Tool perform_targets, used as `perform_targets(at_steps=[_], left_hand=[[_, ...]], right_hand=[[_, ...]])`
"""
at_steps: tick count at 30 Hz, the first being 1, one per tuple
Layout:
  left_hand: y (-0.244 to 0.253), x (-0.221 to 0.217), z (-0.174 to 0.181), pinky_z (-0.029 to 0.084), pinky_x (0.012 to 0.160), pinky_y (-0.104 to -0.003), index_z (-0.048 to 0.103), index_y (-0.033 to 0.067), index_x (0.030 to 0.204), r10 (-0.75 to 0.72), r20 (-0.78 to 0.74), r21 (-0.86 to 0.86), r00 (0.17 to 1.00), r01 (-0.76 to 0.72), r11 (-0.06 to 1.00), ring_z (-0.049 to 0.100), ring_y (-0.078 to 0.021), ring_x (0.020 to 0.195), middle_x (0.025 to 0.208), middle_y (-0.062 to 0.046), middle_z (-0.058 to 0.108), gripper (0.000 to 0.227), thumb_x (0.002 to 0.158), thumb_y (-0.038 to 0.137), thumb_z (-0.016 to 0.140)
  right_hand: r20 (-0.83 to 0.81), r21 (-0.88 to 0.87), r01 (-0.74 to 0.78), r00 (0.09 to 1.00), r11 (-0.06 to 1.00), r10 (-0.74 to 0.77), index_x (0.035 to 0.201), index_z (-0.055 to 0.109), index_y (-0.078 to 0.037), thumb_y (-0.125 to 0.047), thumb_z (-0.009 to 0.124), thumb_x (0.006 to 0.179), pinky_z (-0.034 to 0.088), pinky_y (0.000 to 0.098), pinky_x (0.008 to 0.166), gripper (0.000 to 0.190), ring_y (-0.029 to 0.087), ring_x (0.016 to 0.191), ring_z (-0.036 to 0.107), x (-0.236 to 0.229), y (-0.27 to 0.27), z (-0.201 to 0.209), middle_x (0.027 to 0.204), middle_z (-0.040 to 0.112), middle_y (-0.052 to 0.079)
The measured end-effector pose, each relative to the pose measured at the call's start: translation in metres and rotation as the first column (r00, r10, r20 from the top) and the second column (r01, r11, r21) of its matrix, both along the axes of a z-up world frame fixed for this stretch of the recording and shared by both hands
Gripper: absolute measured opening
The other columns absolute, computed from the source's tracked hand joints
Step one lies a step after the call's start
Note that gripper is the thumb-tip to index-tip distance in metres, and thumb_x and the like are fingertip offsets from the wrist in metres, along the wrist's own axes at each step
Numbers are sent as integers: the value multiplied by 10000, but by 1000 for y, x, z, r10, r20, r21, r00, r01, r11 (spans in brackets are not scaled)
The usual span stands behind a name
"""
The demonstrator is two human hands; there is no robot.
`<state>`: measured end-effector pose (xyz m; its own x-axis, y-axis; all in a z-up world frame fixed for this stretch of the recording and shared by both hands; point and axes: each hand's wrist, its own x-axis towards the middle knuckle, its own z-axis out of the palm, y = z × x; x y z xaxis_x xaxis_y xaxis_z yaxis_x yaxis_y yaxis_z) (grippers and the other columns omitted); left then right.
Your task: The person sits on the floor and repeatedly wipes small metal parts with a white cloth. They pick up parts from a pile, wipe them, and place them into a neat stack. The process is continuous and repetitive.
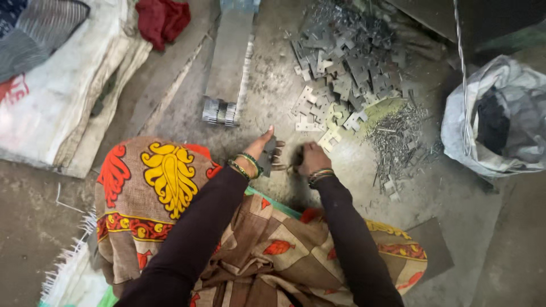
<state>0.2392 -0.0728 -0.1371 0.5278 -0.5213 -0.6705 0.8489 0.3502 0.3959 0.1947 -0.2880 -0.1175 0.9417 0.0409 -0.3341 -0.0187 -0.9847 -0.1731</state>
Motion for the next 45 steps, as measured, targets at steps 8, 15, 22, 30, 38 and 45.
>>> perform_targets(at_steps=[8,15,22,30,38,45], left_hand=[[0,-2,-23,566,570,-385,643,127,949,268,-40,192,963,-255,948,629,-205,606,801,-59,662,595,816,706,660],[-11,-5,-17,532,539,-367,705,49,1085,283,74,12,956,-284,959,625,-191,602,798,-46,666,493,912,510,731],[-14,-2,-32,552,538,-396,667,89,1036,263,-25,-55,964,-264,963,624,-215,587,817,-74,649,362,935,433,713],[-13,-1,-28,528,553,-363,648,134,1109,364,140,168,921,-384,908,660,-147,676,935,0,712,320,950,410,676],[-13,6,-16,577,555,-401,643,123,1097,391,-73,-10,918,-392,920,617,-209,559,768,-73,678,414,921,498,650],[-18,0,-25,553,554,-389,665,115,1062,356,-12,-3,934,-356,934,619,-204,579,793,-50,681,419,928,511,688]], right_hand=[[-70,394,302,952,868,-300,1136,656,9,-283,765,872,593,406,792,408,303,810,735,-4,7,36,977,753,178],[104,533,140,968,834,-229,1284,642,-111,-48,633,859,616,336,742,430,207,891,759,86,-5,14,1102,718,112],[159,-231,-50,983,972,89,1453,536,-234,-20,715,808,604,442,819,702,337,986,696,138,-54,-10,1380,522,155],[132,-121,111,987,986,-95,1430,534,-207,-105,701,811,575,489,843,649,385,1151,602,27,0,12,1256,540,182],[466,-130,-159,861,979,202,1237,692,-164,-123,721,729,542,511,811,511,368,1088,651,84,-6,-17,1198,685,124],[354,193,72,925,978,-138,1129,693,-48,-185,794,824,558,476,765,349,386,860,693,88,-44,30,978,728,184]])
